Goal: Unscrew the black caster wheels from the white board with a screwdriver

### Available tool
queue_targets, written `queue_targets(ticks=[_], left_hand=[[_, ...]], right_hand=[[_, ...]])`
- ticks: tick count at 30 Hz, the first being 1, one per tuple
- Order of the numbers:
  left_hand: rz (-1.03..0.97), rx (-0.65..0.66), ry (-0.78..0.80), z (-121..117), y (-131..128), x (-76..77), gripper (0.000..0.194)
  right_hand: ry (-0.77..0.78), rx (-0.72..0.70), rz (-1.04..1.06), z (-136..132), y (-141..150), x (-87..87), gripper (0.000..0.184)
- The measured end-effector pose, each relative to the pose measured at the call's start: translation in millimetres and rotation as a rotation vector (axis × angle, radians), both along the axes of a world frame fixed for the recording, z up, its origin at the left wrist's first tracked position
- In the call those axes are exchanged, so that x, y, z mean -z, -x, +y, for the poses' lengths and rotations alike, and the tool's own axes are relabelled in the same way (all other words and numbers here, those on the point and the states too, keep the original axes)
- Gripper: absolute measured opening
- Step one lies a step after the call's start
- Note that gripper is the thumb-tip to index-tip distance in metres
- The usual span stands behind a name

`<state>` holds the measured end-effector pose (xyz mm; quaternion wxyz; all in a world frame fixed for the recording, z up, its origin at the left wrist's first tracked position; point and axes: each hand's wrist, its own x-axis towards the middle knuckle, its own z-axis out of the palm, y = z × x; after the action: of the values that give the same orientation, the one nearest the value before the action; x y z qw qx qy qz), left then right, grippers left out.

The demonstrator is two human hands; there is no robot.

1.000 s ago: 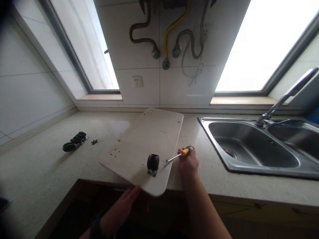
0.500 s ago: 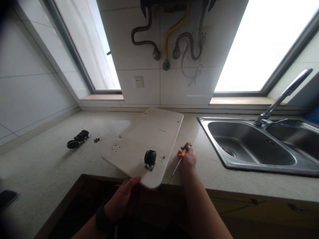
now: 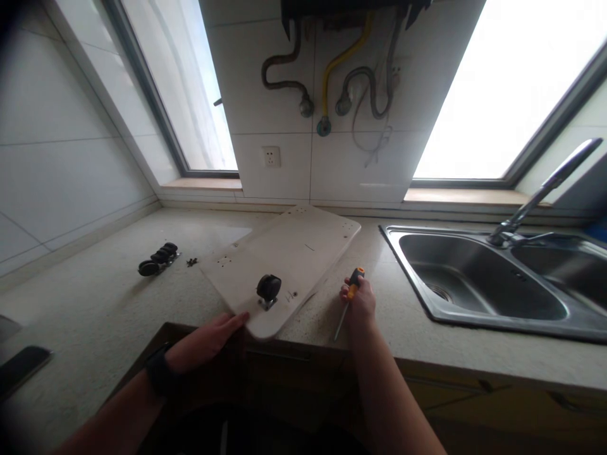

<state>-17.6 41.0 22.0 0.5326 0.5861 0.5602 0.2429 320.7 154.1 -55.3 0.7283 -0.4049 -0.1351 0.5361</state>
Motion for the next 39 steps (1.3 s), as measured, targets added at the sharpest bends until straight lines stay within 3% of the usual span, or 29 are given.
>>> queue_targets(ticks=[3,6,14,18,22,26,33,36,39], left_hand=[[0.344,-0.013,-0.308,2.6,5.4,-25.2,0.056],[0.485,-0.003,-0.549,2.6,3.5,-36.6,0.053],[0.688,0.265,-0.993,8.8,-4.4,-17.1,0.037],[0.753,0.476,-1.215,12.7,-1.5,-13.2,0.028],[0.694,0.485,-1.449,10.8,3.8,-6.6,0.015],[0.657,0.482,-1.471,6.8,10.9,-1.2,0.020],[0.661,0.515,-1.466,6.2,16.0,-5.9,0.025],[0.672,0.536,-1.419,6.1,16.0,-6.8,0.025],[0.658,0.530,-1.363,4.9,16.2,-8.2,0.023]], right_hand=[[0.050,0.000,0.003,-1.6,1.2,-3.6,0.028],[0.075,0.001,0.000,-2.7,2.8,-6.2,0.028],[0.085,-0.002,-0.014,-8.8,6.3,-11.5,0.028],[0.069,0.024,-0.034,-12.7,9.9,-11.9,0.027],[0.057,0.031,-0.050,-14.8,13.3,-14.2,0.027],[0.035,0.017,-0.032,-16.9,15.8,-20.4,0.024],[-0.076,-0.014,0.054,-27.8,25.3,-38.7,0.021],[-0.196,-0.002,0.082,-38.5,30.7,-57.1,0.025],[-0.330,0.033,0.079,-50.0,39.5,-88.1,0.027]])
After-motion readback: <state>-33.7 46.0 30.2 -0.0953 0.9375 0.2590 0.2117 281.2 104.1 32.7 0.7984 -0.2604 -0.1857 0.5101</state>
